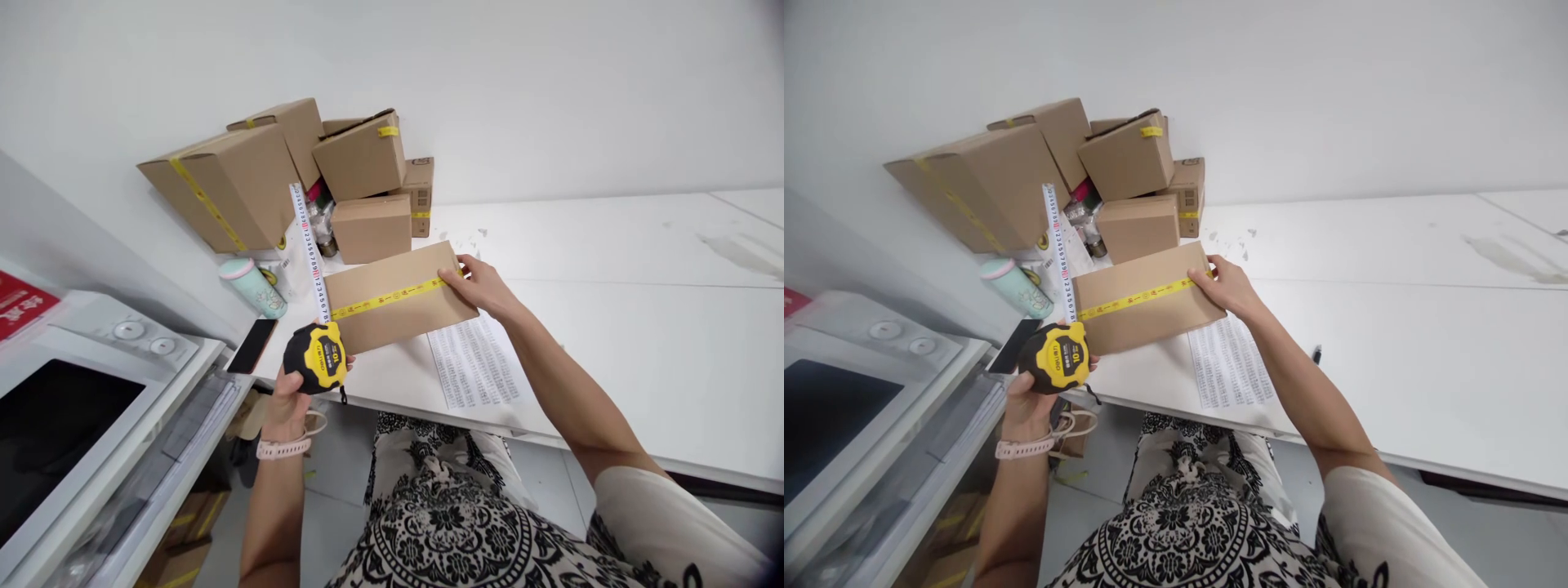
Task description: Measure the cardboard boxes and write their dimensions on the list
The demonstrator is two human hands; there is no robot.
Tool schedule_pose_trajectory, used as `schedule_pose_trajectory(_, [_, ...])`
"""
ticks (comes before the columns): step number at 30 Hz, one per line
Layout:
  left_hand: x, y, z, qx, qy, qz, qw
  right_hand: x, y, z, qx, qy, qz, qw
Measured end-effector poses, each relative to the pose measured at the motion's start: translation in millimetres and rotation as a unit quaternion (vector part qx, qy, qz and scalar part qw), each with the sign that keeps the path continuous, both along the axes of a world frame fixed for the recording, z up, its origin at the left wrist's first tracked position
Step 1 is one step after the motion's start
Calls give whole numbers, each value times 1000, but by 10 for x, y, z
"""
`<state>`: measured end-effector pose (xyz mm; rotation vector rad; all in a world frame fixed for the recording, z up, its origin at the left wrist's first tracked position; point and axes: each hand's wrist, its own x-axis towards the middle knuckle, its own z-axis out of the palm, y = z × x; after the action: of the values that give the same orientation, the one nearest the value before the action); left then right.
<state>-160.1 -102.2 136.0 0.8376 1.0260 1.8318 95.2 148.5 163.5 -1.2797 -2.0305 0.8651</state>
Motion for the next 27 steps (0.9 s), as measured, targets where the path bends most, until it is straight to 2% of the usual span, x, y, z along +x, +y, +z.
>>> schedule_pose_trajectory(4, [-53,181,101,12,-7,15,1000,48,49,73,40,-46,-28,998])
schedule_pose_trajectory(7, [-26,252,143,4,-11,16,1000,5,181,-32,1,-48,-23,999])
schedule_pose_trajectory(9, [50,211,181,5,-5,7,1000,-66,288,-132,-21,-22,-15,999])
schedule_pose_trajectory(12, [296,17,257,-6,-11,-37,999,-206,441,-226,15,-12,-31,999])
schedule_pose_trajectory(14, [544,-145,296,-30,-40,-82,995,-303,530,-217,59,-23,-38,997])
schedule_pose_trajectory(17, [954,-307,313,-74,-90,-150,982,-442,649,-104,131,-6,-4,991])
schedule_pose_trajectory(19, [1183,-321,306,-93,-112,-192,970,-542,712,2,155,28,38,987])
schedule_pose_trajectory(23, [1441,-200,287,-99,-127,-228,960,-784,775,156,86,100,125,983])
schedule_pose_trajectory(27, [1520,-105,258,-107,-130,-220,961,-1015,796,156,38,86,136,986])
